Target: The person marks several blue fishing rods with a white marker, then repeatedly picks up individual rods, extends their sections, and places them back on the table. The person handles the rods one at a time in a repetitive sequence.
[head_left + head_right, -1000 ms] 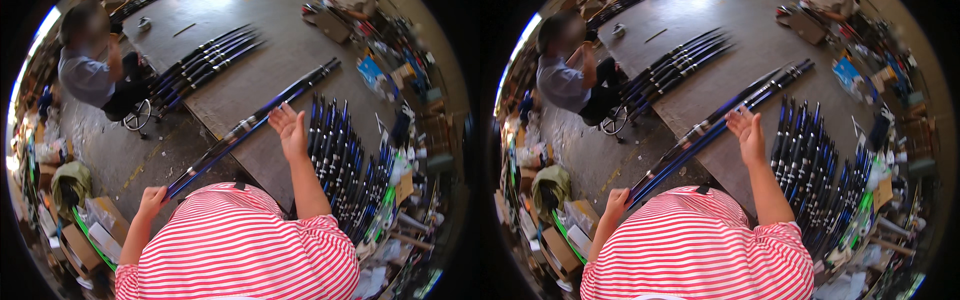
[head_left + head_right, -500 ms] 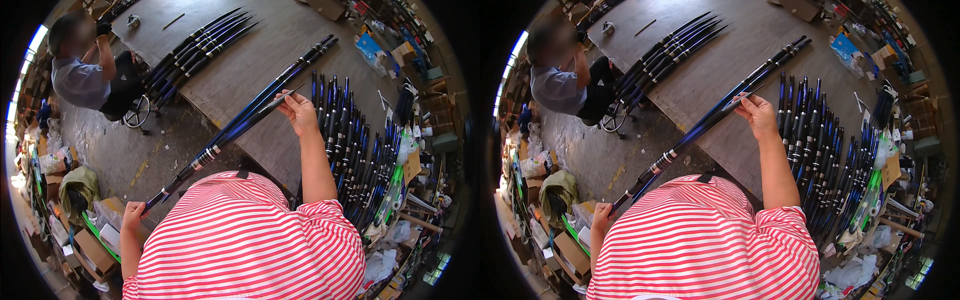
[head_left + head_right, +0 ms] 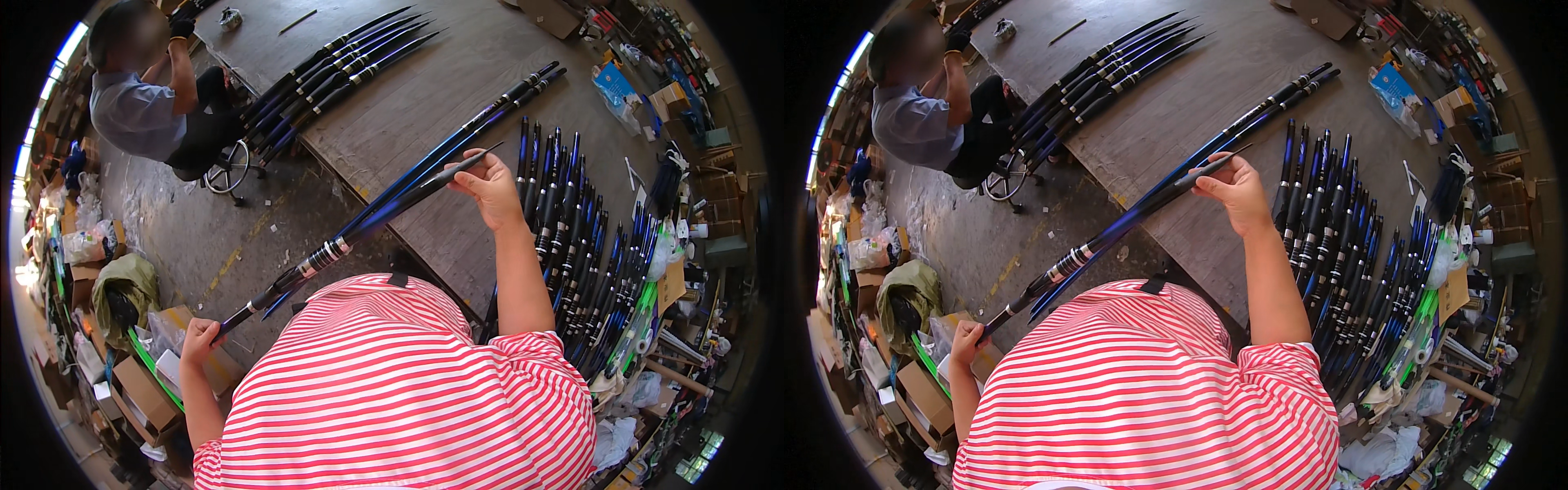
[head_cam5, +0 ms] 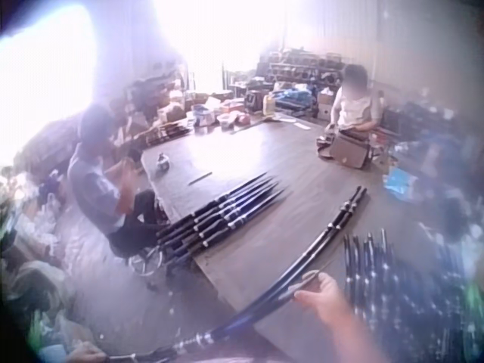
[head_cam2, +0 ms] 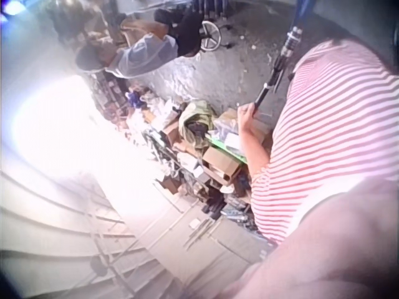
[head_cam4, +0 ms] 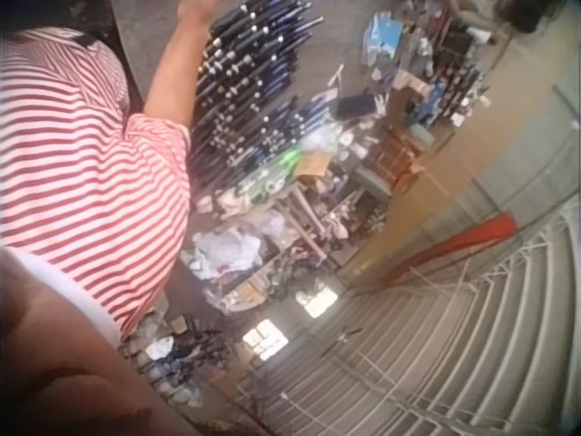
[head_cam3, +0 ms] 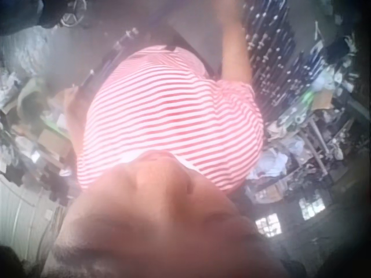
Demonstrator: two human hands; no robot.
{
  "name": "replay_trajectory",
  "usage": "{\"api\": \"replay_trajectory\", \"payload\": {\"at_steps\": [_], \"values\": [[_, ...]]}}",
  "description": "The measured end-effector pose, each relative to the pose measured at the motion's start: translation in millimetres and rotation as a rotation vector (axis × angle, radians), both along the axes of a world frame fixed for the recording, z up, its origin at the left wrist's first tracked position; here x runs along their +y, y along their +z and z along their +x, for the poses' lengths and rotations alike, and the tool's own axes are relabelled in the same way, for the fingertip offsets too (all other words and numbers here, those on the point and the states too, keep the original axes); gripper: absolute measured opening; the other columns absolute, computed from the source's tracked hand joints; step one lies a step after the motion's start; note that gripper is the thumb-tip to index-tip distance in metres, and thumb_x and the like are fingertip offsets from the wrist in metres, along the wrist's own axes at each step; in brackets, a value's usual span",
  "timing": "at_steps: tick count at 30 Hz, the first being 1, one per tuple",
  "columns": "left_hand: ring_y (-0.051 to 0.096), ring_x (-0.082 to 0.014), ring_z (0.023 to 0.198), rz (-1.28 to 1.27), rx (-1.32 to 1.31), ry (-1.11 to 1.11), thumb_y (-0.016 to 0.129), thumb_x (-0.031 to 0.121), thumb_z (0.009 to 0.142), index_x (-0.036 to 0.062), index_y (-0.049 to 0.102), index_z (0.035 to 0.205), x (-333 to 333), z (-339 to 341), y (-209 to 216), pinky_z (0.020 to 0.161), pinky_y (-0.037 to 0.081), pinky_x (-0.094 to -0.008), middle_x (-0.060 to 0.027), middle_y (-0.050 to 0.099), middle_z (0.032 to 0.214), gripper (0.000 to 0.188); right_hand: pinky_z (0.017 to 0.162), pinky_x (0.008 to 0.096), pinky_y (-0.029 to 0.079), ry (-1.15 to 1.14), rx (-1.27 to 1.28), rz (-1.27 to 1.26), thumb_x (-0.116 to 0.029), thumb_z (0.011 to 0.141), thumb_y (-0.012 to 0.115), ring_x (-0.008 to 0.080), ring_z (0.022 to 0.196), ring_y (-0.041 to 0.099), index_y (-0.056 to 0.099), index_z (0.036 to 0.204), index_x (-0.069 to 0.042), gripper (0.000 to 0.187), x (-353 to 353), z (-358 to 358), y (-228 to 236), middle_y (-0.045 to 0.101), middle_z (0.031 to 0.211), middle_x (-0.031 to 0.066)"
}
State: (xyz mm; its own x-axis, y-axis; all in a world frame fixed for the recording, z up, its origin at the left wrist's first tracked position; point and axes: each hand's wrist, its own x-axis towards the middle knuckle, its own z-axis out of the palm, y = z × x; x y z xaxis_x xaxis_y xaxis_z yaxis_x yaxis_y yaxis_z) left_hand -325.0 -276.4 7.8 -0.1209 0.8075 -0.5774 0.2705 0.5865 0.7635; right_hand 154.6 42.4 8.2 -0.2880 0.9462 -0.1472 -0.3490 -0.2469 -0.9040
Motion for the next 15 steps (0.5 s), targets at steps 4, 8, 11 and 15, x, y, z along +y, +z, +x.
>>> {"api": "replay_trajectory", "payload": {"at_steps": [4, 8, 11, 15], "values": [[0.037, -0.0052, 0.038, 0.027, 0.022, -0.002, 0.056, 0.045, 0.079, 0.0015, 0.057, 0.055, -4, -9, 2, 0.038, 0.025, -0.0214, 0.0022, 0.045, 0.043, 0.05, 0.072, 0.0292, 0.053, -0.11, 0.047, 0.03, 0.004, 0.076, 0.061, 0.0197, 0.085, 0.062, 0.05, 0.1, -0.003, 0.028, 8, 7, -3, 0.063, 0.091, 0.014], [0.038, -0.0061, 0.037, 0.011, -0.016, 0.037, 0.058, 0.045, 0.076, -0.0011, 0.059, 0.057, -14, -21, 5, 0.037, 0.025, -0.0209, 0.0004, 0.045, 0.043, 0.05, 0.073, 0.029, 0.053, -0.181, 0.084, 0.012, 0.004, 0.076, 0.06, 0.0195, 0.085, 0.062, 0.049, 0.103, -0.002, 0.03, 15, 29, -1, 0.062, 0.092, 0.0151], [0.039, -0.0062, 0.037, -0.02, -0.028, 0.063, 0.06, 0.046, 0.075, -0.0013, 0.06, 0.058, -18, -28, 5, 0.037, 0.025, -0.0207, 0.0003, 0.046, 0.043, 0.05, 0.073, 0.029, 0.053, -0.167, 0.07, 0.009, 0.004, 0.076, 0.06, 0.0205, 0.086, 0.062, 0.048, 0.104, -0.001, 0.03, 17, 35, -2, 0.062, 0.093, 0.0158], [0.038, -0.0062, 0.036, -0.033, -0.025, 0.071, 0.061, 0.047, 0.073, -0.0013, 0.061, 0.059, -21, -35, 1, 0.036, 0.024, -0.0207, 0.0001, 0.046, 0.043, 0.051, 0.076, 0.0304, 0.052, -0.155, 0.11, 0.021, 0.005, 0.077, 0.058, 0.0233, 0.088, 0.061, 0.048, 0.107, 0.0, 0.032, 16, 32, 0, 0.061, 0.095, 0.0166]]}}
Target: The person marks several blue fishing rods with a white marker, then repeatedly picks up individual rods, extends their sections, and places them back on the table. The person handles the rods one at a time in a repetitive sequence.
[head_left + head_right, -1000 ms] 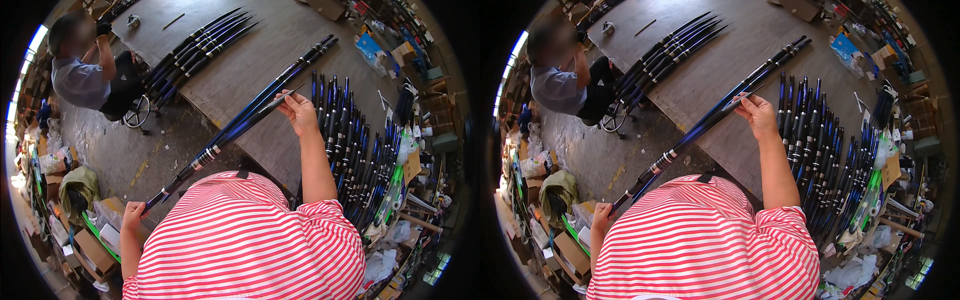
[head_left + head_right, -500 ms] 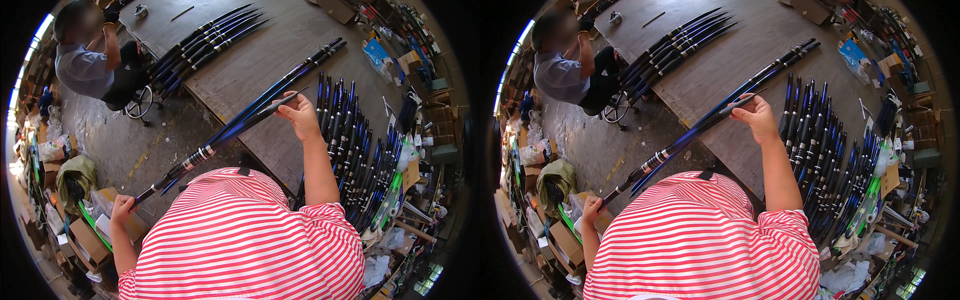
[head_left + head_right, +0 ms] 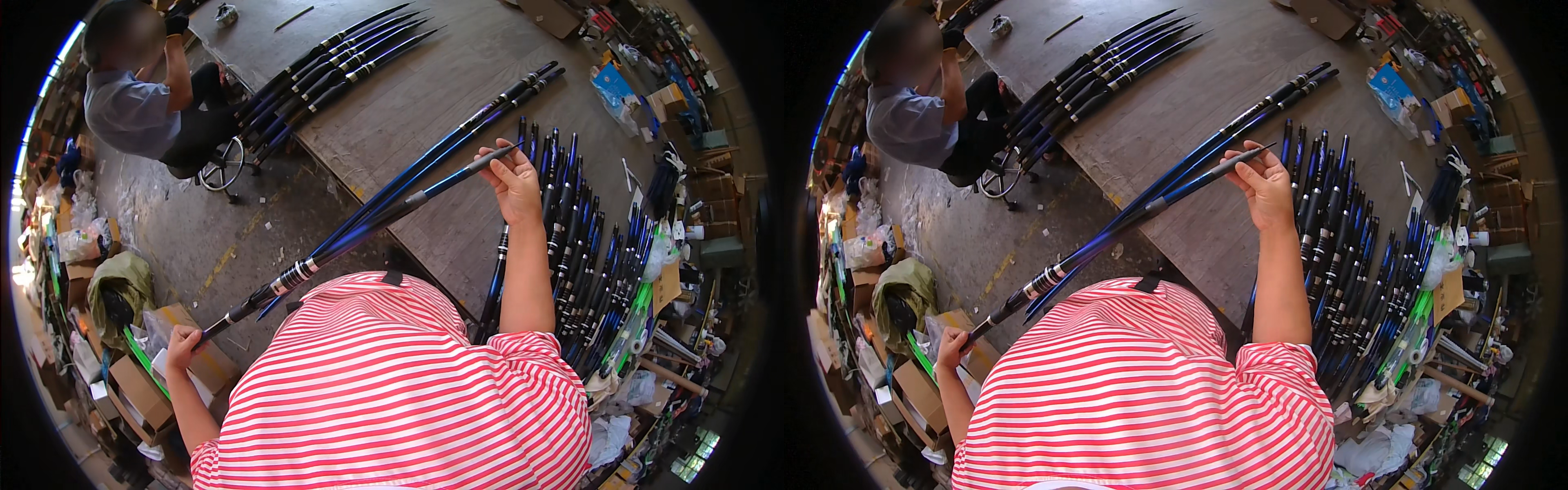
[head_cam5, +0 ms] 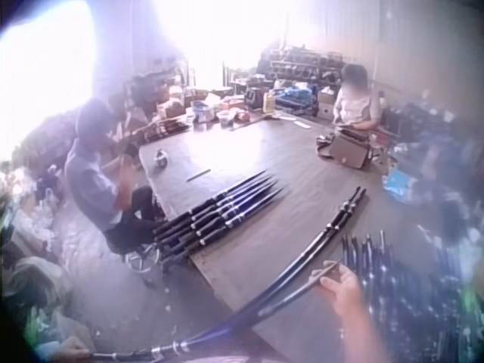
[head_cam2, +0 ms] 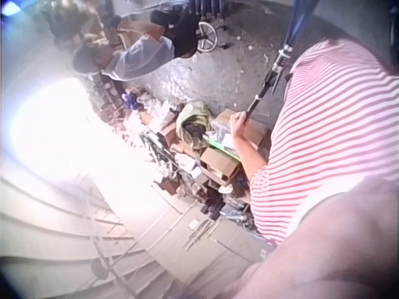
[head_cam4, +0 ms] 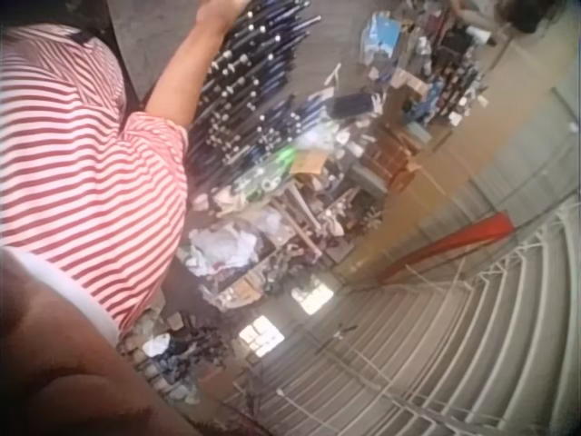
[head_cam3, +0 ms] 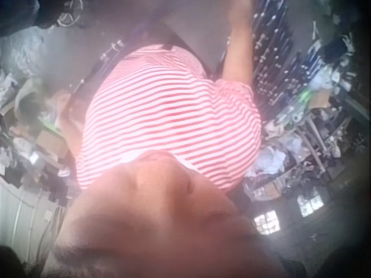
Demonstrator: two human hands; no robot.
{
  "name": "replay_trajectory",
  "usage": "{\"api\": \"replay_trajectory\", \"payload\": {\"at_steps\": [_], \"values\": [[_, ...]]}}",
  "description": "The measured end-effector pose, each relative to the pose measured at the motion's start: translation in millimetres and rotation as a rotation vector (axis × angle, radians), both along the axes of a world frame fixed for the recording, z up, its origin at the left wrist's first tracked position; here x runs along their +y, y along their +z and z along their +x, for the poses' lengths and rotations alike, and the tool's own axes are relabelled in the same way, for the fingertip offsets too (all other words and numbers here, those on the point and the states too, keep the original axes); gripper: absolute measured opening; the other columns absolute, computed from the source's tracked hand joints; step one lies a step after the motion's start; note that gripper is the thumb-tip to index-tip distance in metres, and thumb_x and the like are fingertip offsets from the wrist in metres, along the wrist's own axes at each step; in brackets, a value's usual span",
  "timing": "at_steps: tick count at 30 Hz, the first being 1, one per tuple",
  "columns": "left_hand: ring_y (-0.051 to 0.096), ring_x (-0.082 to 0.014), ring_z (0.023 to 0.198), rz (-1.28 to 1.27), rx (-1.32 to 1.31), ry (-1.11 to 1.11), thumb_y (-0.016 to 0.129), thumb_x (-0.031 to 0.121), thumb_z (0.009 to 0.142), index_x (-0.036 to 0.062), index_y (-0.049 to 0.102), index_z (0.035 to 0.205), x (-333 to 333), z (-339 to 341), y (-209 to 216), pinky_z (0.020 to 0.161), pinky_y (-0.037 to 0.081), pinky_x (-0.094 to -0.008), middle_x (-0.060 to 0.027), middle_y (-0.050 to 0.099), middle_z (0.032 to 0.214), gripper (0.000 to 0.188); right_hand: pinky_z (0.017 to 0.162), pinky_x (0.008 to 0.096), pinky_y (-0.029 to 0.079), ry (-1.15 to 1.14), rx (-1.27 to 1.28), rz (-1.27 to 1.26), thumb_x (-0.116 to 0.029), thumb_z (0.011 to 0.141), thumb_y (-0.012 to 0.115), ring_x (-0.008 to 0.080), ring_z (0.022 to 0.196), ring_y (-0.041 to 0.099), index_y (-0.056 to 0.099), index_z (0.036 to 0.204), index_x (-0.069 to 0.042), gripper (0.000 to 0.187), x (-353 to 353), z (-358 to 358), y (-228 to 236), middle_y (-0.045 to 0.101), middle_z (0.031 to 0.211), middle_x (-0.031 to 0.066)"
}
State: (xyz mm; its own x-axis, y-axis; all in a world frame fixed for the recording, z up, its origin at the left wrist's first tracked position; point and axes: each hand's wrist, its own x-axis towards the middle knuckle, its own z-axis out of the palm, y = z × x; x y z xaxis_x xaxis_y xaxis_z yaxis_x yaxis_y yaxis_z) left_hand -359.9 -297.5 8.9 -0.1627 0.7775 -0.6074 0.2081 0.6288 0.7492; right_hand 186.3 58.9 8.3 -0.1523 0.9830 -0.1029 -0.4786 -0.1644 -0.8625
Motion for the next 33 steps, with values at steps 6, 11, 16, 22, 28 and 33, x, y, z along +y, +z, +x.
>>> {"api": "replay_trajectory", "payload": {"at_steps": [6, 11, 16, 22, 28, 33], "values": [[0.037, -0.0059, 0.036, 0.005, -0.002, -0.004, 0.062, 0.048, 0.073, -0.0011, 0.061, 0.059, 5, 1, 4, 0.036, 0.023, -0.0207, 0.0006, 0.045, 0.043, 0.051, 0.081, 0.0322, 0.051, 0.029, 0.055, 0.028, 0.007, 0.078, 0.054, 0.0262, 0.092, 0.06, 0.047, 0.111, 0.001, 0.034, 2, -1, -5, 0.059, 0.098, 0.0172], [0.036, -0.0058, 0.036, 0.013, 0.001, -0.004, 0.061, 0.048, 0.074, -0.0011, 0.06, 0.059, 5, 0, 3, 0.036, 0.022, -0.0209, 0.001, 0.044, 0.043, 0.051, 0.082, 0.0321, 0.05, 0.036, 0.072, 0.026, 0.007, 0.078, 0.053, 0.0262, 0.093, 0.059, 0.047, 0.111, 0.0, 0.034, 3, -2, -5, 0.059, 0.099, 0.0169], [0.036, -0.0066, 0.036, 0.039, 0.157, -0.057, 0.058, 0.048, 0.073, 0.0, 0.057, 0.053, 6, -4, -3, 0.036, 0.022, -0.0226, 0.0017, 0.043, 0.042, 0.052, 0.082, 0.0313, 0.049, 0.014, 0.044, 0.005, 0.004, 0.079, 0.054, 0.0234, 0.091, 0.059, 0.045, 0.114, 0.0, 0.036, 6, -8, -5, 0.059, 0.101, 0.0163], [0.036, -0.0045, 0.046, 0.124, 0.364, -0.106, 0.064, 0.036, 0.065, 0.0015, 0.057, 0.057, 95, 41, -30, 0.04, 0.026, -0.0245, 0.0052, 0.04, 0.048, 0.036, 0.076, 0.0272, 0.048, -0.005, -0.327, -0.065, -0.01, 0.082, 0.059, 0.0172, 0.085, 0.06, 0.04, 0.119, 0.003, 0.044, 6, -34, -28, 0.06, 0.1, 0.0145], [0.036, -0.0045, 0.049, 0.356, 0.331, 0.019, 0.067, 0.032, 0.073, -0.0002, 0.057, 0.06, 194, 75, -120, 0.043, 0.028, -0.0248, 0.0053, 0.039, 0.049, 0.036, 0.066, 0.0282, 0.051, 0.143, -0.467, -0.213, -0.011, 0.084, 0.055, 0.0181, 0.074, 0.062, 0.049, 0.11, 0.0, 0.029, -57, -35, -80, 0.063, 0.086, 0.0123], [0.051, -0.0121, 0.047, 0.512, 0.528, 0.022, 0.068, 0.037, 0.071, 0.001, 0.065, 0.073, 291, 104, -125, 0.047, 0.039, -0.0277, -0.0109, 0.054, 0.052, 0.036, 0.065, 0.0264, 0.051, 0.105, -0.513, -0.338, -0.01, 0.084, 0.055, 0.0176, 0.072, 0.063, 0.051, 0.107, 0.003, 0.027, -94, -19, -92, 0.063, 0.085, 0.0128]]}}
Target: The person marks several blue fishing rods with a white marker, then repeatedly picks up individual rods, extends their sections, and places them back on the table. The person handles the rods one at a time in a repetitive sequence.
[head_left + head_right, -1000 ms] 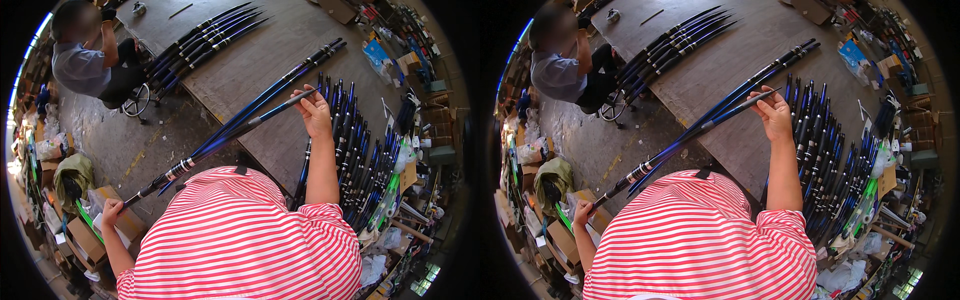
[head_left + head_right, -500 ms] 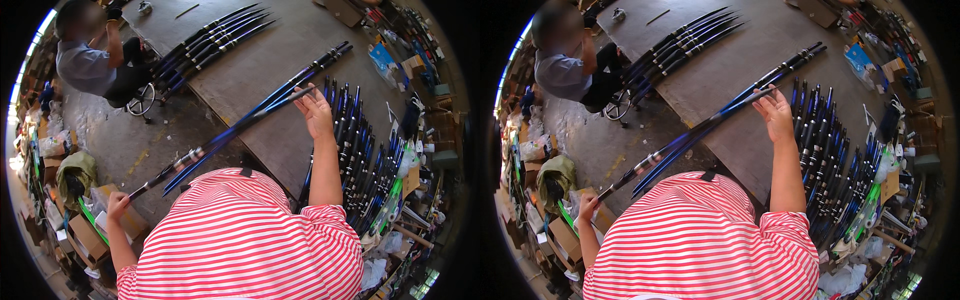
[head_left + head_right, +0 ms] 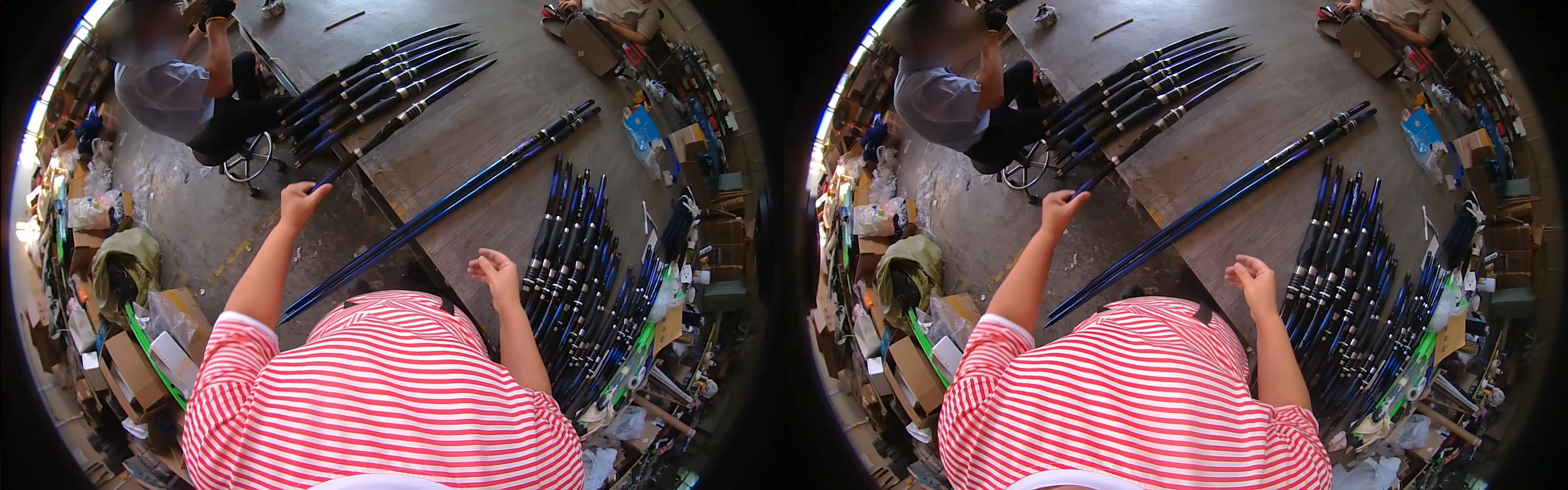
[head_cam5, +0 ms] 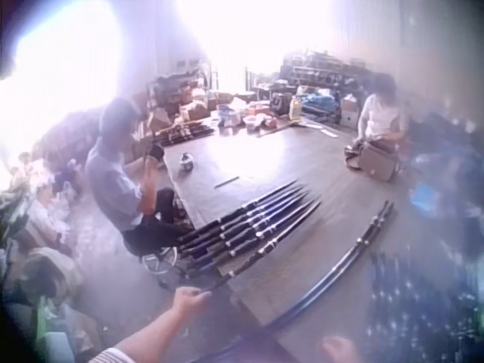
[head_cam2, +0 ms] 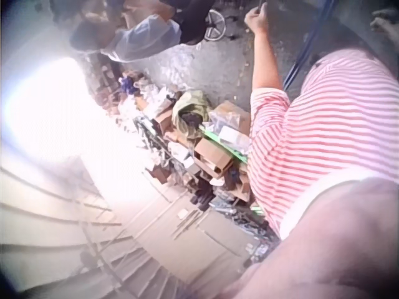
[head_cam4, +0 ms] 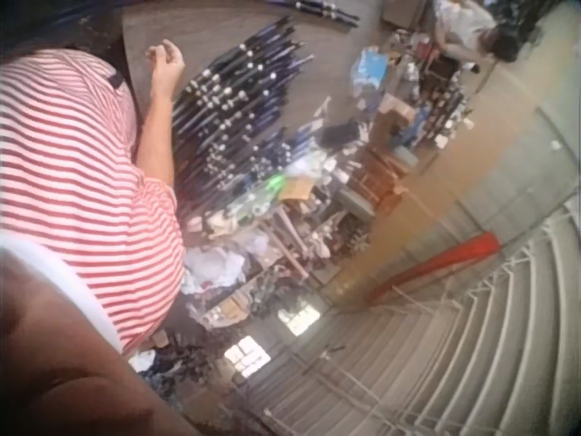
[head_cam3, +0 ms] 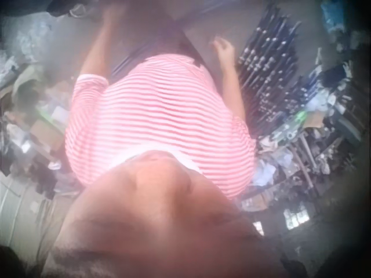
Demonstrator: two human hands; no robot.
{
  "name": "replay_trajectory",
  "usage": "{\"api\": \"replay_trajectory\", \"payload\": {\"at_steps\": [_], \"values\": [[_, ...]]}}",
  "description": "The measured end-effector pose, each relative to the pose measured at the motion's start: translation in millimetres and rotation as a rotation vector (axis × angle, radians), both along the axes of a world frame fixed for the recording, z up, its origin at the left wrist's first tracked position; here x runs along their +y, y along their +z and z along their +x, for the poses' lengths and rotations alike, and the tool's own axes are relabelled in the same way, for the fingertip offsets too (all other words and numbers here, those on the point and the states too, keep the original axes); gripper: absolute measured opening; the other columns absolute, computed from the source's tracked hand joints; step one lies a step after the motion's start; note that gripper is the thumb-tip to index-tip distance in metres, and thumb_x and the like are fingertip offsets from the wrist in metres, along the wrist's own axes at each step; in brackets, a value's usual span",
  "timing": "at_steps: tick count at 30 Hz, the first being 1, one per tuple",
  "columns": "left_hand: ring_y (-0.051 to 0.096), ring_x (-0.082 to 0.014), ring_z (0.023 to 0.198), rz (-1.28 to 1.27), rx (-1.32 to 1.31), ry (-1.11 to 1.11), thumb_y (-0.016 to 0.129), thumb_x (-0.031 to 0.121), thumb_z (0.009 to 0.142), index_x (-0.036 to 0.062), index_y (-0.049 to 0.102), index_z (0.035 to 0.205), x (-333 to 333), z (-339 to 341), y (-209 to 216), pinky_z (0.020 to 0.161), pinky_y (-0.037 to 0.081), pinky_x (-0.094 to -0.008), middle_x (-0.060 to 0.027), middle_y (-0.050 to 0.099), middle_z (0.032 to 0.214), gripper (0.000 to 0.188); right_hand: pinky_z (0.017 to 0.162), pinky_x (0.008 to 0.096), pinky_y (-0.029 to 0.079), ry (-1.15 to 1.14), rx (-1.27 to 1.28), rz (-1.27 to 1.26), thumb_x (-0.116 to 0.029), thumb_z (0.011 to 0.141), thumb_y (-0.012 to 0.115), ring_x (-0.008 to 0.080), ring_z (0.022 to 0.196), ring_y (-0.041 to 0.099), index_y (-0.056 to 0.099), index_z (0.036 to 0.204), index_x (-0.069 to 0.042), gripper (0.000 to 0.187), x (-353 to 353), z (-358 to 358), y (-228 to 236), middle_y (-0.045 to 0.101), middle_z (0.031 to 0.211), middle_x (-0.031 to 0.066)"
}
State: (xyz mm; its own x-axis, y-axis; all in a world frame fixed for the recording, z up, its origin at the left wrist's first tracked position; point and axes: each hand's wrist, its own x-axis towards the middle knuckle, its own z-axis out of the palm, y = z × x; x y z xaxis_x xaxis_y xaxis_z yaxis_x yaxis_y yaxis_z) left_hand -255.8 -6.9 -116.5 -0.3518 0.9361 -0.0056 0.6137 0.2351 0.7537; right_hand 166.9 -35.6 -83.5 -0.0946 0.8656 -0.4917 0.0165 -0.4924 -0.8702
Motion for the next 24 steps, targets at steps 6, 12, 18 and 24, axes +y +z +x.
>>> {"api": "replay_trajectory", "payload": {"at_steps": [6, 12, 18, 24], "values": [[0.06, -0.0239, 0.065, 0.264, 0.117, 0.054, 0.069, 0.027, 0.07, 0.004, 0.065, 0.087, 40, 10, -18, 0.062, 0.046, -0.0311, -0.0135, 0.062, 0.074, 0.028, 0.064, 0.0254, 0.05, -0.058, -0.034, -0.011, -0.011, 0.085, 0.054, 0.0171, 0.07, 0.062, 0.053, 0.104, 0.003, 0.024, -10, 11, 7, 0.063, 0.082, 0.0126], [0.055, -0.0317, 0.083, 0.156, 0.426, -0.343, 0.06, 0.018, 0.076, 0.0054, 0.059, 0.089, -49, 26, 39, 0.073, 0.044, -0.0388, -0.0136, 0.058, 0.086, 0.018, 0.062, 0.0251, 0.05, -0.146, -0.047, 0.029, -0.011, 0.085, 0.053, 0.0165, 0.069, 0.062, 0.053, 0.102, 0.004, 0.022, 21, 23, 3, 0.063, 0.082, 0.012], [0.059, -0.0325, 0.071, -0.719, 0.04, -0.144, 0.052, 0.033, 0.083, 0.0014, 0.062, 0.084, -196, 1, 26, 0.065, 0.045, -0.0371, -0.0214, 0.058, 0.073, 0.033, 0.061, 0.0261, 0.051, -0.254, 0.029, 0.142, -0.011, 0.086, 0.051, 0.0171, 0.07, 0.062, 0.053, 0.101, 0.005, 0.022, 93, 9, -19, 0.062, 0.085, 0.0132], [0.053, -0.033, 0.063, -0.346, 0.298, -0.013, 0.058, 0.026, 0.079, 0.0023, 0.054, 0.073, -209, 21, 61, 0.056, 0.04, -0.0391, -0.0161, 0.053, 0.064, 0.025, 0.059, 0.0319, 0.052, -0.513, 0.13, 0.055, -0.017, 0.087, 0.05, 0.0216, 0.071, 0.061, 0.053, 0.091, 0.005, 0.022, 191, -15, -28, 0.06, 0.084, 0.0162]]}}
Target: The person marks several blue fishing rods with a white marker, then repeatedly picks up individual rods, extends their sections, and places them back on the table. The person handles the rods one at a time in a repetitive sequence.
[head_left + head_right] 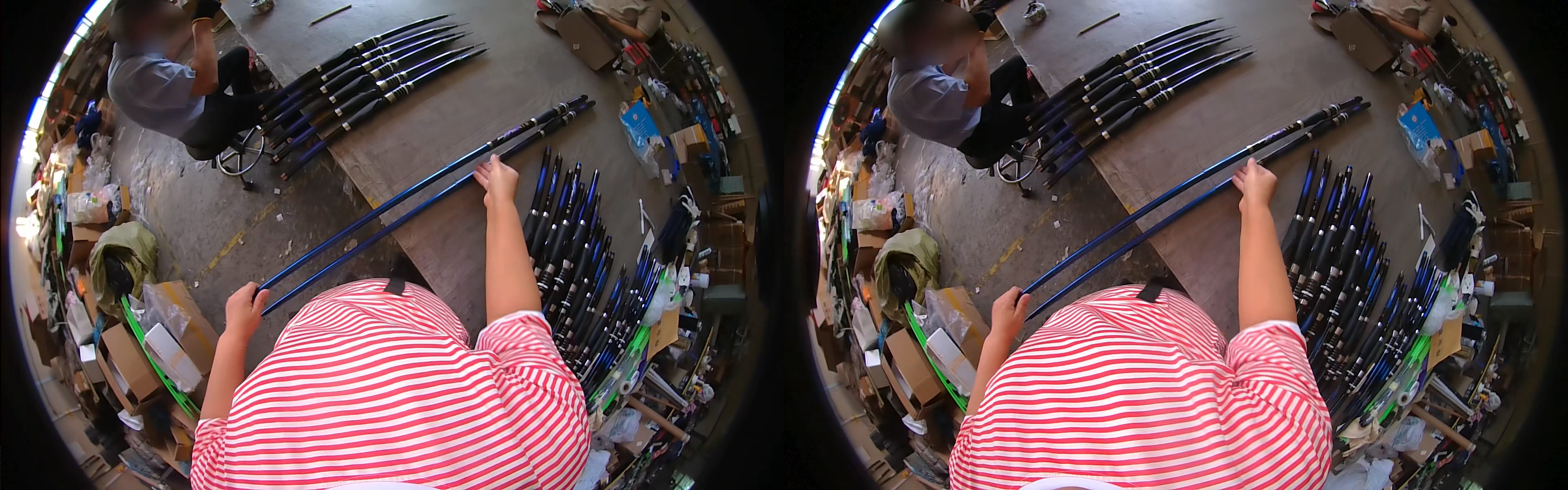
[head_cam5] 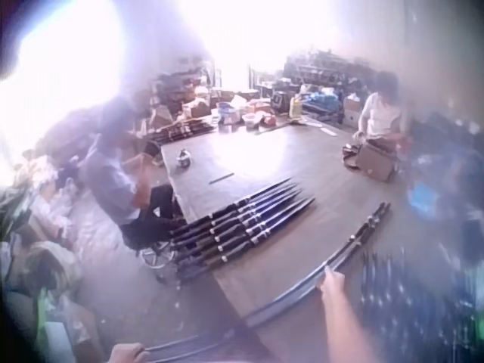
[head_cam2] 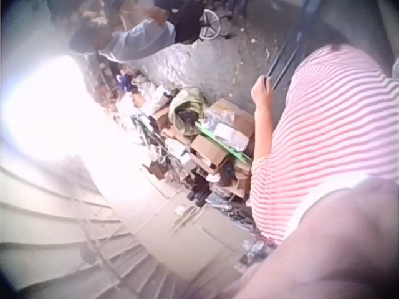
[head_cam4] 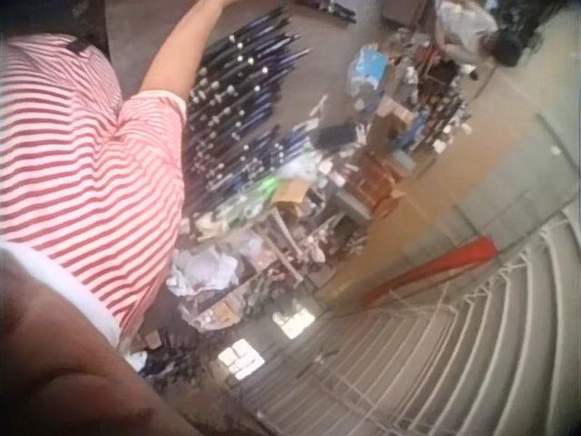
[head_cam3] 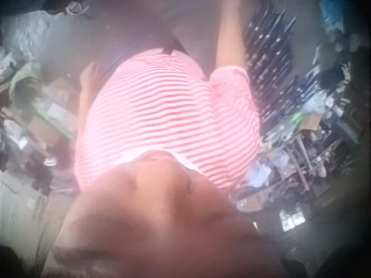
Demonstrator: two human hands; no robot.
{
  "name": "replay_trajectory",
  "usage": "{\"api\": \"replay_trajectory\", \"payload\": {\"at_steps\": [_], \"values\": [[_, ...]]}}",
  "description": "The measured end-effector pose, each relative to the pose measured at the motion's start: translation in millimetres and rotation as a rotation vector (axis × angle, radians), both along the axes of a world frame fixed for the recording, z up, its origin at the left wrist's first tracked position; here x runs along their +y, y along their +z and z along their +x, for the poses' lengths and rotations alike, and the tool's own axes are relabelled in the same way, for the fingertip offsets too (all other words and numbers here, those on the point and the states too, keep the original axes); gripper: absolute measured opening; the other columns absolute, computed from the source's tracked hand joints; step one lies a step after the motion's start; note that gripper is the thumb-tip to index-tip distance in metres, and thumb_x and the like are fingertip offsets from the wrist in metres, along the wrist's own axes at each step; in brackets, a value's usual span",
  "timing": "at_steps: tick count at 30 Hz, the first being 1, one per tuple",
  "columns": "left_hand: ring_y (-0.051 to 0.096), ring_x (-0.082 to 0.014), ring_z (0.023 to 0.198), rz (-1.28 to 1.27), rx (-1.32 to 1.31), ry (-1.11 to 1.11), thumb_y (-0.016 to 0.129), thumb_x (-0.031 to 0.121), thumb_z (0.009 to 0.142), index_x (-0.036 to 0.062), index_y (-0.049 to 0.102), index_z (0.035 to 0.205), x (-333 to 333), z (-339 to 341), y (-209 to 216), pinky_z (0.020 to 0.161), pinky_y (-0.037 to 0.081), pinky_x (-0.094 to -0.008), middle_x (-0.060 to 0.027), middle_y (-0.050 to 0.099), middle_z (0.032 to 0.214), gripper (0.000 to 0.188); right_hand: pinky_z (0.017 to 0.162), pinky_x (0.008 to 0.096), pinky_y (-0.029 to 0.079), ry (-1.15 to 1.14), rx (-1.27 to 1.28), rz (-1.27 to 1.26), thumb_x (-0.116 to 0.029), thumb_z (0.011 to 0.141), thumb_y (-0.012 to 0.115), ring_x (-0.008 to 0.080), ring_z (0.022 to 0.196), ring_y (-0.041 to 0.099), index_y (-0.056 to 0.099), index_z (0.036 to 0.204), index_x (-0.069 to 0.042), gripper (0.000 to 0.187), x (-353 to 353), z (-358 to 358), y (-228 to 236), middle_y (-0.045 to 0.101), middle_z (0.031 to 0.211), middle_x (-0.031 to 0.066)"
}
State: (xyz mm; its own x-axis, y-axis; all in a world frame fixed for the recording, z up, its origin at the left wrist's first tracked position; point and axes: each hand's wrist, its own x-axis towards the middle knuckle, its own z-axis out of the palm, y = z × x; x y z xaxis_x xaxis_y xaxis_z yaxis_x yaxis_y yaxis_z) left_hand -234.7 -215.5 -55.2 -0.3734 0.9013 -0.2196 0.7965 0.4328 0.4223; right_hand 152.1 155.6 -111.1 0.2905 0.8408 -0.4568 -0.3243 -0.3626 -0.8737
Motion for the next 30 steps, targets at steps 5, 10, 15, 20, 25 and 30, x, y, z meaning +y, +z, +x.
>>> {"api": "replay_trajectory", "payload": {"at_steps": [5, 10, 15, 20, 25, 30], "values": [[0.053, -0.0279, 0.057, 0.216, 0.19, -0.32, 0.06, 0.022, 0.076, 0.0053, 0.055, 0.075, -16, 16, 45, 0.051, 0.041, -0.0371, -0.011, 0.052, 0.061, 0.017, 0.044, 0.0268, 0.04, -0.15, 0.513, -0.153, -0.034, 0.092, 0.036, 0.0127, 0.043, 0.037, 0.043, 0.075, -0.007, 0.032, 64, -5, 5, 0.037, 0.055, 0.0006], [0.052, -0.0273, 0.056, 0.349, 0.195, -0.333, 0.06, 0.014, 0.075, 0.0035, 0.056, 0.091, -17, 39, 59, 0.05, 0.041, -0.0355, -0.0102, 0.051, 0.066, 0.019, 0.038, 0.0226, 0.024, -0.121, 0.596, -0.064, -0.041, 0.093, 0.03, 0.0085, 0.041, 0.026, 0.043, 0.079, -0.011, 0.035, 48, -33, 48, 0.03, 0.054, -0.0027], [0.052, -0.0282, 0.055, 0.346, 0.304, -0.33, 0.057, 0.018, 0.078, 0.002, 0.052, 0.077, -32, 37, 52, 0.048, 0.041, -0.0368, -0.0119, 0.049, 0.063, 0.016, 0.045, 0.0264, 0.029, -0.033, 0.657, 0.144, -0.031, 0.092, 0.034, 0.0104, 0.047, 0.032, 0.045, 0.078, -0.008, 0.029, 44, -27, 98, 0.034, 0.058, -0.0008], [0.048, -0.0323, 0.044, 0.273, 0.206, -0.316, 0.054, 0.027, 0.082, 0.0033, 0.044, 0.061, -39, 41, 55, 0.041, 0.038, -0.0393, -0.015, 0.044, 0.049, 0.033, 0.035, 0.0218, 0.016, -0.019, 0.65, 0.185, -0.051, 0.088, 0.034, 0.0073, 0.039, 0.018, 0.039, 0.069, -0.01, 0.046, 37, -18, 150, 0.022, 0.05, -0.0041], [0.045, -0.0306, 0.042, -0.078, -0.464, -0.231, 0.045, 0.035, 0.086, -0.0005, 0.044, 0.058, -29, 42, 65, 0.044, 0.038, -0.0354, -0.017, 0.048, 0.052, 0.045, 0.033, 0.0216, 0.011, 0.354, 1.169, 0.461, -0.059, 0.084, 0.035, 0.0056, 0.037, 0.012, 0.036, 0.063, -0.013, 0.05, 9, -13, 195, 0.018, 0.047, -0.0053], [0.044, -0.0195, 0.045, -0.026, -0.873, -0.408, 0.038, 0.038, 0.089, 0.001, 0.053, 0.068, 72, 55, 76, 0.046, 0.035, -0.0312, -0.011, 0.048, 0.052, 0.045, 0.033, 0.0238, 0.024, 0.592, 1.242, 0.605, -0.056, 0.082, 0.041, 0.0061, 0.038, 0.022, 0.035, 0.064, -0.012, 0.048, -103, -110, 209, 0.023, 0.048, -0.0045]]}}
